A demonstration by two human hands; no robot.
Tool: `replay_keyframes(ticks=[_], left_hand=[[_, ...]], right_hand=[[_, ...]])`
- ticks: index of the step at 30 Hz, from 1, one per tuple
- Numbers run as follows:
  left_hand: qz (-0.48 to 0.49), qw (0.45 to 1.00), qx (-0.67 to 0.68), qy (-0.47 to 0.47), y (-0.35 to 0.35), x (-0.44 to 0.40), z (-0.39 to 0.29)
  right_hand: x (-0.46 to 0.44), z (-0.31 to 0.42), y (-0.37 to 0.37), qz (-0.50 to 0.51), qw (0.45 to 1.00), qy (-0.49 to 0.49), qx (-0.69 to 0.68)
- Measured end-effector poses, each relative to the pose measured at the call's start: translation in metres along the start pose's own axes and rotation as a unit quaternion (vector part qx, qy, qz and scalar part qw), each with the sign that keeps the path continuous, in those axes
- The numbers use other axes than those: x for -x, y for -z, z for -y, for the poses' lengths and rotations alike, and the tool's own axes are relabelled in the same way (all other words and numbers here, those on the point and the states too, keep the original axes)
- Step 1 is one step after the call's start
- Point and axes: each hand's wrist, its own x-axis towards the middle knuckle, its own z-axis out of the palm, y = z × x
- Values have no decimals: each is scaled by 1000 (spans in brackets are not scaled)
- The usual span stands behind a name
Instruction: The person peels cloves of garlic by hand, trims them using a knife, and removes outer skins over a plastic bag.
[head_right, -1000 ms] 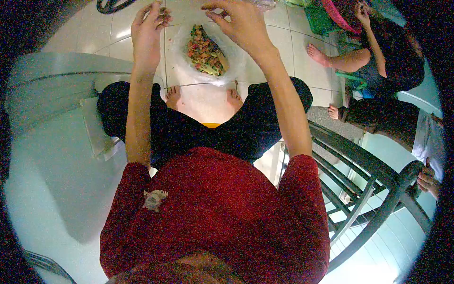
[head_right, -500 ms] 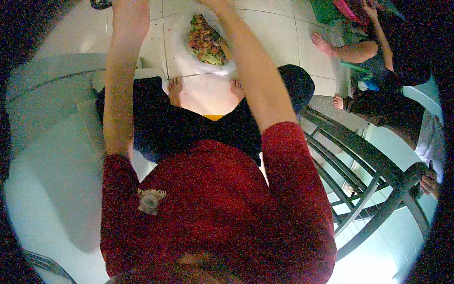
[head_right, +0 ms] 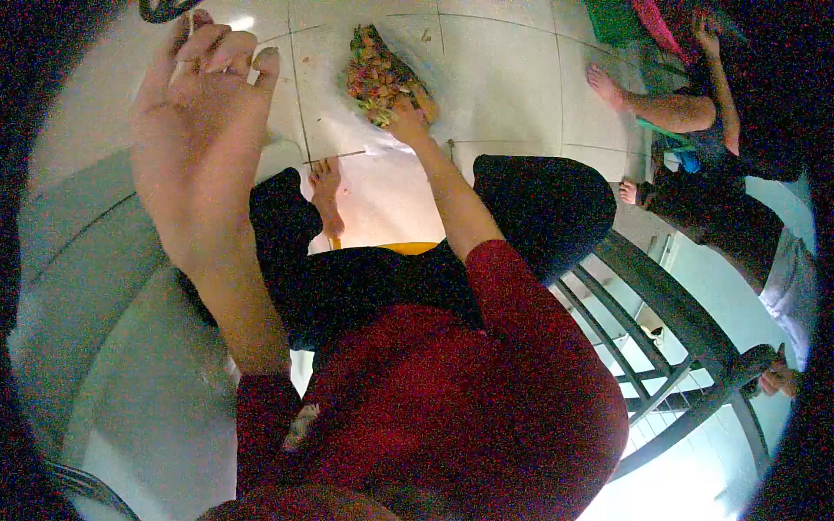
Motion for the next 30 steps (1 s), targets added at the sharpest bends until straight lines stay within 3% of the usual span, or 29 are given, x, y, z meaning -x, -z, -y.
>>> replay_keyframes(ticks=[7, 9, 12, 15, 21, 23, 30], left_hand=[[-64, 996, -15, -53, -5, 19, 8], [-68, 995, -24, -70, -5, 22, 8], [-72, 993, -34, -89, -4, 23, 7], [-80, 991, -40, -103, -3, 24, 7], [-86, 988, -52, -121, -6, 23, 10], [-92, 986, -57, -129, -7, 22, 12], [-85, 977, -87, -176, -12, 24, 9]], right_hand=[[-13, -23, -40, -22, 999, 3, -46], [-33, -35, -51, 50, 996, 25, 70], [-39, -26, -33, 98, 994, -5, 40], [-30, -3, -10, 208, 967, 37, 141], [-11, 12, -10, 88, 990, 31, 102], [-5, 2, -33, -15, 989, -100, -105], [-5, -5, -11, -45, 992, 41, -114]])
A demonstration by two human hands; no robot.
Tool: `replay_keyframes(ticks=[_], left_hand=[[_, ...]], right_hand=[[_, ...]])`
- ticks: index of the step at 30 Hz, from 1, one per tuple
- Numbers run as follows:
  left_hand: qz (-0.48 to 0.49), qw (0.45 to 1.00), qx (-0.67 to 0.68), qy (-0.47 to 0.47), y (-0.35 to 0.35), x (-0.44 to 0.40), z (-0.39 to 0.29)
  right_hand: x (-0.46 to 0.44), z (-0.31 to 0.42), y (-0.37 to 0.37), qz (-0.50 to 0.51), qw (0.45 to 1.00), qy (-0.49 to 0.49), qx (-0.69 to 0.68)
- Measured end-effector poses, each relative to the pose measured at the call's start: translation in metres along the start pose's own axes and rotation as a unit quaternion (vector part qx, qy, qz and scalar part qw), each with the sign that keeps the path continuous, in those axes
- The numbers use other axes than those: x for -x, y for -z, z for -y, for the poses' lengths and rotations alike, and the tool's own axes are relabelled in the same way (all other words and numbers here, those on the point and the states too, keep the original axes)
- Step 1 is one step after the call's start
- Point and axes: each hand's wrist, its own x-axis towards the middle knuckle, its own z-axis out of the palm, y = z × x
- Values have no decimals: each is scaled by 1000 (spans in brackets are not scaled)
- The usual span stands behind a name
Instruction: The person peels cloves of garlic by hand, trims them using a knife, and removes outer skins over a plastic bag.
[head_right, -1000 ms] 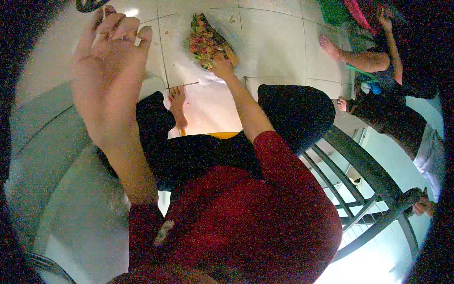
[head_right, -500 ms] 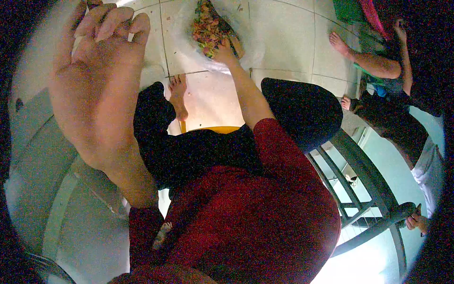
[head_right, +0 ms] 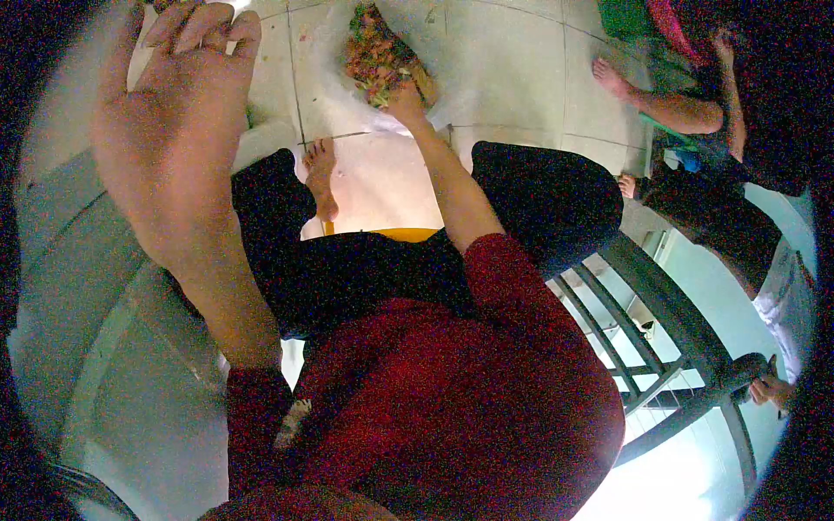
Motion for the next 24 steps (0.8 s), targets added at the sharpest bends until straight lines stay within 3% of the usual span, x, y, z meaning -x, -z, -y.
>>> replay_keyframes(ticks=[3, 5, 7, 9, 11, 13, 14, 15, 17, 20, 21, 22, 23, 24], left_hand=[[-23, 999, -11, -20, -13, -3, 4], [-42, 999, -17, -19, -25, -8, 10], [-36, 999, -1, 0, -27, -17, 17], [-39, 998, 11, 42, -26, -26, 20], [-43, 997, 14, 69, -23, -35, 20], [-10, 996, 2, 92, -14, -37, 19], [-2, 996, 4, 89, -13, -37, 19], [5, 996, -5, 89, -18, -39, 21], [23, 996, -12, 83, -18, -40, 24], [105, 970, -218, 32, -19, -41, 36], [111, 970, -214, 20, -30, -33, 40], [105, 922, -372, -29, -44, -24, 45], [93, 845, -520, -75, -54, -18, 51], [112, 824, -541, -126, -57, -13, 60]], right_hand=[[-9, 24, 38, -1, 999, -40, -3], [-29, 19, 54, 98, 967, -158, -176], [-43, 31, 90, 70, 964, -133, -218], [-50, 56, 144, 143, 944, -139, -262], [-77, 41, 164, 167, 962, -106, -189], [-81, 78, 217, 172, 981, 88, -31], [-77, 109, 250, 219, 971, 92, -11], [-70, 137, 283, 212, 973, 94, -9], [-52, 186, 339, 236, 942, 126, -204], [-18, 247, 398, 176, 944, 192, -205], [-3, 261, 409, 96, 939, 208, -257], [9, 271, 421, 14, 924, 224, -310], [16, 277, 428, 11, 923, 233, -307], [25, 281, 433, -15, 924, 245, -293]])
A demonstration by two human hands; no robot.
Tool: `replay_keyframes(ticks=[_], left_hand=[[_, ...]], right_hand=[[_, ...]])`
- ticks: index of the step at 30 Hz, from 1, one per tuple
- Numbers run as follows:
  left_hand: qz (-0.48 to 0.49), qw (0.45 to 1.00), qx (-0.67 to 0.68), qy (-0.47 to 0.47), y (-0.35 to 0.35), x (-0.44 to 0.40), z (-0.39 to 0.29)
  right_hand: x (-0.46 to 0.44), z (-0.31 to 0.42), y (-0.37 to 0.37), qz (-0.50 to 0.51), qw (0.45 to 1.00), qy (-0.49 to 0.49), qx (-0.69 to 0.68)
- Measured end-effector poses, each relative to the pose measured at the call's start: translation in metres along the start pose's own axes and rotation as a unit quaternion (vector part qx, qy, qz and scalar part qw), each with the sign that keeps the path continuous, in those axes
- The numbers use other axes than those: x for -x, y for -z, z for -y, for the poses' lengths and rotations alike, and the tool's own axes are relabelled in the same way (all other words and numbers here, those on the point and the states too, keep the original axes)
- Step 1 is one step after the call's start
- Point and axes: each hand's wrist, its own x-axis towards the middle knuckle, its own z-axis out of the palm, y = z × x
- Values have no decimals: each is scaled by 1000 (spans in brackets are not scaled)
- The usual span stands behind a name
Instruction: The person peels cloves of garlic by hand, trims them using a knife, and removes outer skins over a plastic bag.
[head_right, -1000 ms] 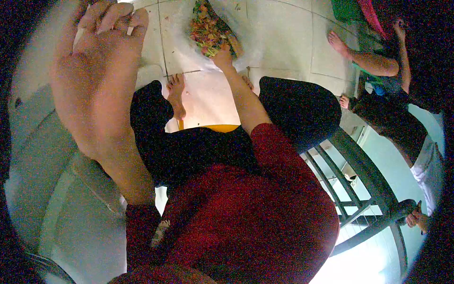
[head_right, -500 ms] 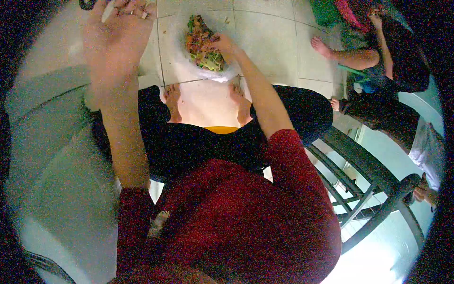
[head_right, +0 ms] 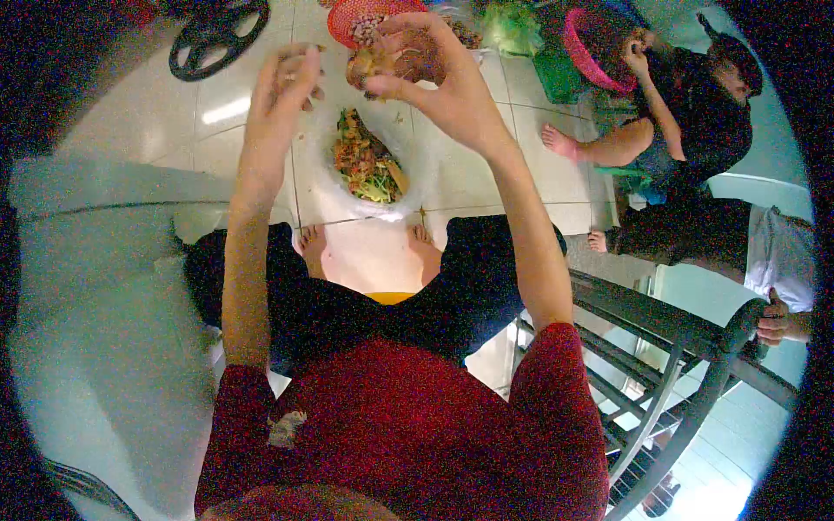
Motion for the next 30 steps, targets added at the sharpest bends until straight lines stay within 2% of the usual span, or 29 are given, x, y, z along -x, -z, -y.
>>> replay_keyframes(ticks=[1, 3, 7, 10, 12, 13, 14, 15, 17, 20, 24, 26, 30], left_hand=[[5, 1000, -2, -2, -1, 2, 2], [136, 981, 135, 38, -5, 5, 3], [142, 985, 100, -9, -14, 12, 2], [144, 978, 147, -40, -23, 15, 3], [74, 989, 104, -79, -26, 19, 0], [75, 989, 101, -80, -28, 19, -2], [42, 989, 26, -138, -30, 20, -4], [8, 980, -48, -194, -32, 21, -5], [16, 984, -25, -176, -35, 23, 6], [9, 988, -13, -155, -35, 25, 8], [-6, 992, -35, -117, -35, 26, 7], [-17, 989, -54, -133, -35, 26, 13], [-28, 986, -69, -146, -37, 23, 16]], right_hand=[[6, 3, 0, -20, 1000, 13, 18], [15, 2, 6, -9, 999, 19, 26], [20, -7, -3, -39, 997, 31, -64], [22, -4, -11, -58, 994, 48, -84], [24, -2, -15, -81, 992, 64, -75], [25, 0, -15, -118, 989, 77, 47], [26, 1, -15, -153, 970, 87, 168], [28, 3, -16, -155, 970, 87, 167], [30, 6, -20, -97, 962, 44, 253], [29, 8, -31, -116, 971, 45, 203], [25, 0, -39, -133, 959, 83, 237], [24, -6, -41, -116, 965, 43, 232], [21, -8, -43, -113, 968, 41, 222]])
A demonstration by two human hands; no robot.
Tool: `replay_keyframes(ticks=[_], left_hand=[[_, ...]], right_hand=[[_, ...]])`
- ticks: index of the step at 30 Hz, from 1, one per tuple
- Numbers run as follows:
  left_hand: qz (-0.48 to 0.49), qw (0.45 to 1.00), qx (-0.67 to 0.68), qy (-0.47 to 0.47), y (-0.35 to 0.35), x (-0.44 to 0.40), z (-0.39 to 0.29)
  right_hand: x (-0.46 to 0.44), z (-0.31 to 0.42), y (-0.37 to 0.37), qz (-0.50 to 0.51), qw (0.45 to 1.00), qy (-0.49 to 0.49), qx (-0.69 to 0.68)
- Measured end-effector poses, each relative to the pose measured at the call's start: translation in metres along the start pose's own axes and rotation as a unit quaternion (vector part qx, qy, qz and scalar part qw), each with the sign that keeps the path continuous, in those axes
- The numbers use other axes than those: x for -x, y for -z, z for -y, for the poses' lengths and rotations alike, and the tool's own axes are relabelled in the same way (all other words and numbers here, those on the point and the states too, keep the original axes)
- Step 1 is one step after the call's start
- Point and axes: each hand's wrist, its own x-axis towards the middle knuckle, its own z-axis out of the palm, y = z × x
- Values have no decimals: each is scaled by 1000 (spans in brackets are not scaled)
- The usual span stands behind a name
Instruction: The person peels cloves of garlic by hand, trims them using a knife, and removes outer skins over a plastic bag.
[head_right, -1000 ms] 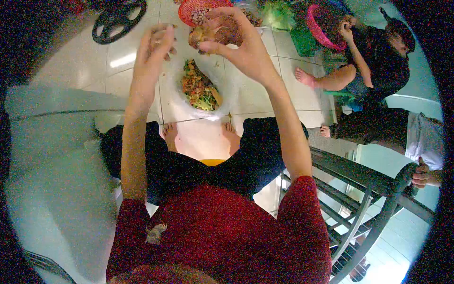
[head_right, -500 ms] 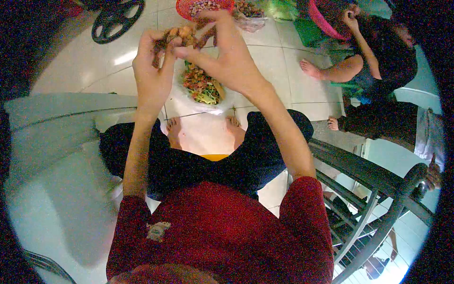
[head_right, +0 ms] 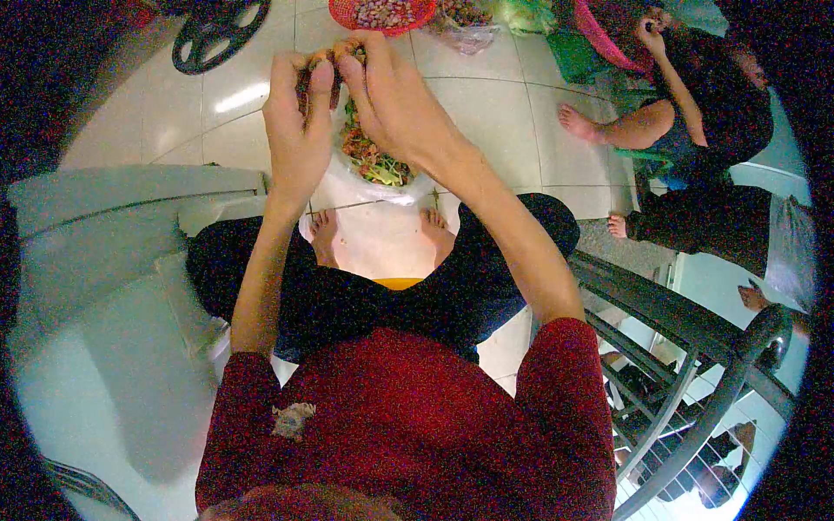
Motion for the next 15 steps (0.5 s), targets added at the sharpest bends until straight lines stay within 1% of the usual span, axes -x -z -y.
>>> replay_keyframes(ticks=[3, 9, 12, 13, 14, 15], left_hand=[[0, 1000, -3, -1, 0, -1, -5], [11, 999, 20, 45, -1, 1, -1], [-7, 998, 57, 23, -6, 2, 5], [-7, 998, 58, 23, -6, 2, 7], [-5, 987, 145, 66, -6, 1, 8], [-1, 967, 231, 108, -5, 1, 9]], right_hand=[[-1, -2, 0, 6, 1000, 11, -6], [-2, -2, -1, 16, 998, -37, -38], [-3, -5, -2, 18, 998, -24, -54], [-2, -8, -3, 30, 995, -63, -74], [-2, -11, -3, 40, 989, -102, -95], [-1, -10, -5, 40, 990, -102, -94]])
